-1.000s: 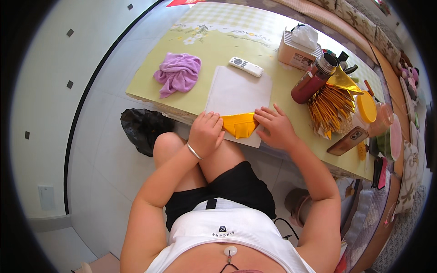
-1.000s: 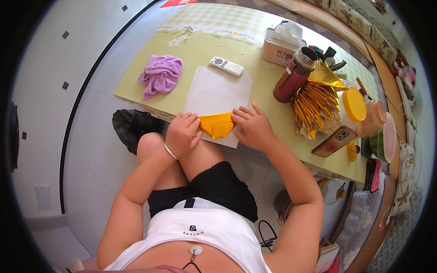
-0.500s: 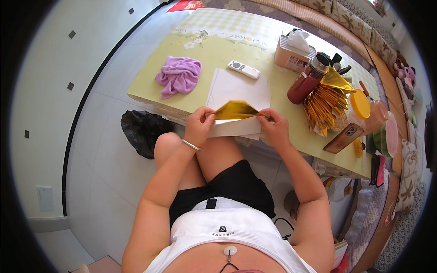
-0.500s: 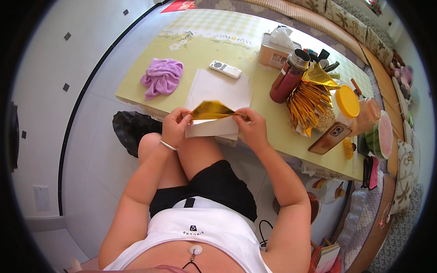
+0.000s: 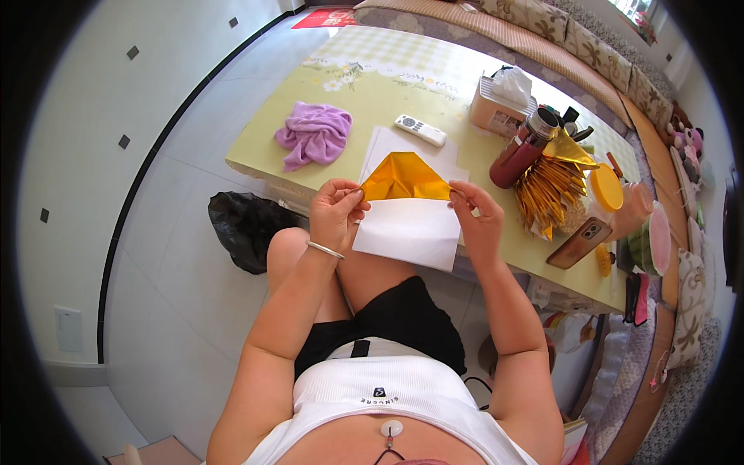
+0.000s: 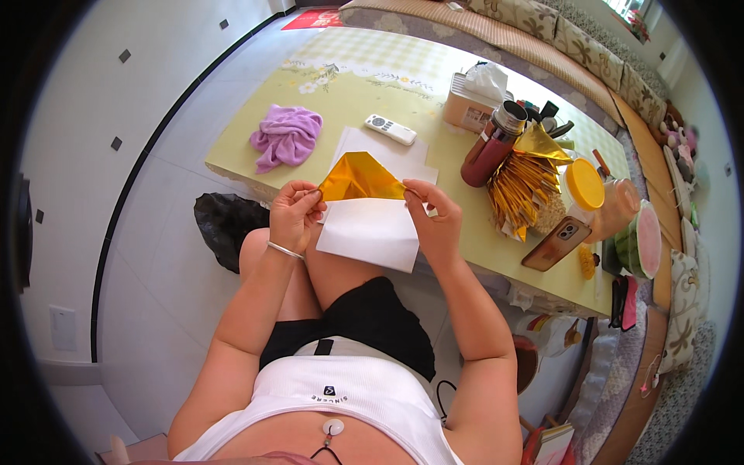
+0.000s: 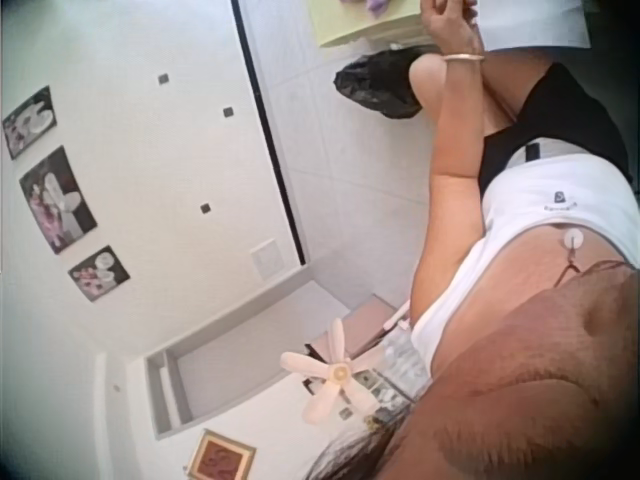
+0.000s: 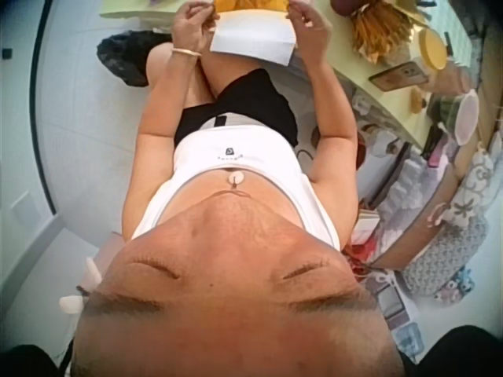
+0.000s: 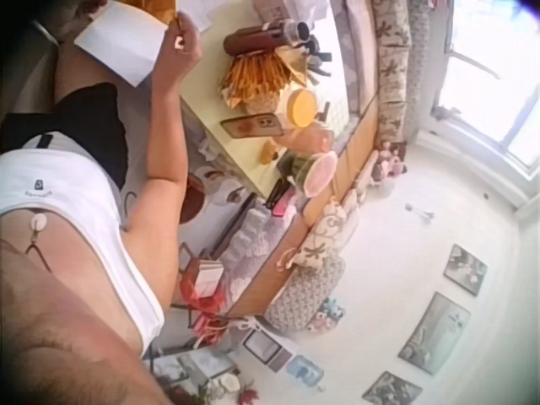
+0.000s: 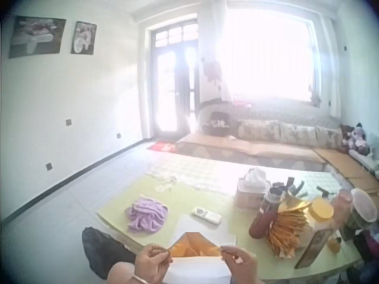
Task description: The person sits on the floor and folds multiple sheets of white paper with gold foil interiors into triangular shapes. They repeatedly pick up a sheet, fold it in half, fold the corners to the center crease, and then fold the bottom point up to form a triangle. The finished folded papers are stacked on the table.
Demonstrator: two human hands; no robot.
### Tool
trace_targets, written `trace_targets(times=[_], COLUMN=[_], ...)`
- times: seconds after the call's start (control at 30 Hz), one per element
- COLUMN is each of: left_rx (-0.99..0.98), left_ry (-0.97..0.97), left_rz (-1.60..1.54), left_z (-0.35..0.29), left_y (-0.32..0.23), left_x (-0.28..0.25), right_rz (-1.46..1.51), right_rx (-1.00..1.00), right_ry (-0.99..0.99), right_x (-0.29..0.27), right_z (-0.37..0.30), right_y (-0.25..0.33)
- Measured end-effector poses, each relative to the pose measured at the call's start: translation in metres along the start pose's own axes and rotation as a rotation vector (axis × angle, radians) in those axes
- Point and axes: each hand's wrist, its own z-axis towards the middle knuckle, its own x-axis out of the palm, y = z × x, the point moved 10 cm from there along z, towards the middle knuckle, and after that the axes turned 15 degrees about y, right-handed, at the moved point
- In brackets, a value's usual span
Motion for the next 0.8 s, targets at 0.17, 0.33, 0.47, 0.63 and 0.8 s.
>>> trace_targets(times=[0.17, 0.33, 0.47, 0.63, 0.8], left_rx=[-0.047, -0.017, -0.006, 0.034, 0.104], left_ry=[0.021, 0.083, 0.006, -0.02, 0.0], left_rz=[-0.115, -0.194, -0.17, 0.066, 0.285], left_z=[-0.005, -0.015, -0.025, -0.033, -0.04], left_y=[-0.003, -0.012, -0.021, -0.032, -0.056], left_x=[0.012, 0.016, 0.008, 0.005, 0.017], right_rz=[0.43, 0.399, 0.391, 0.416, 0.36], right_rx=[0.052, 0.108, 0.097, 0.131, 0.339], right_ry=[-0.061, 0.022, 0.094, 0.046, 0.182], right_x=[-0.001, -0.001, 0.007, 0.01, 0.016], right_z=[0.0, -0.002, -0.006, -0.008, -0.009], right_y=[-0.008, -0.01, 0.004, 0.003, 0.008])
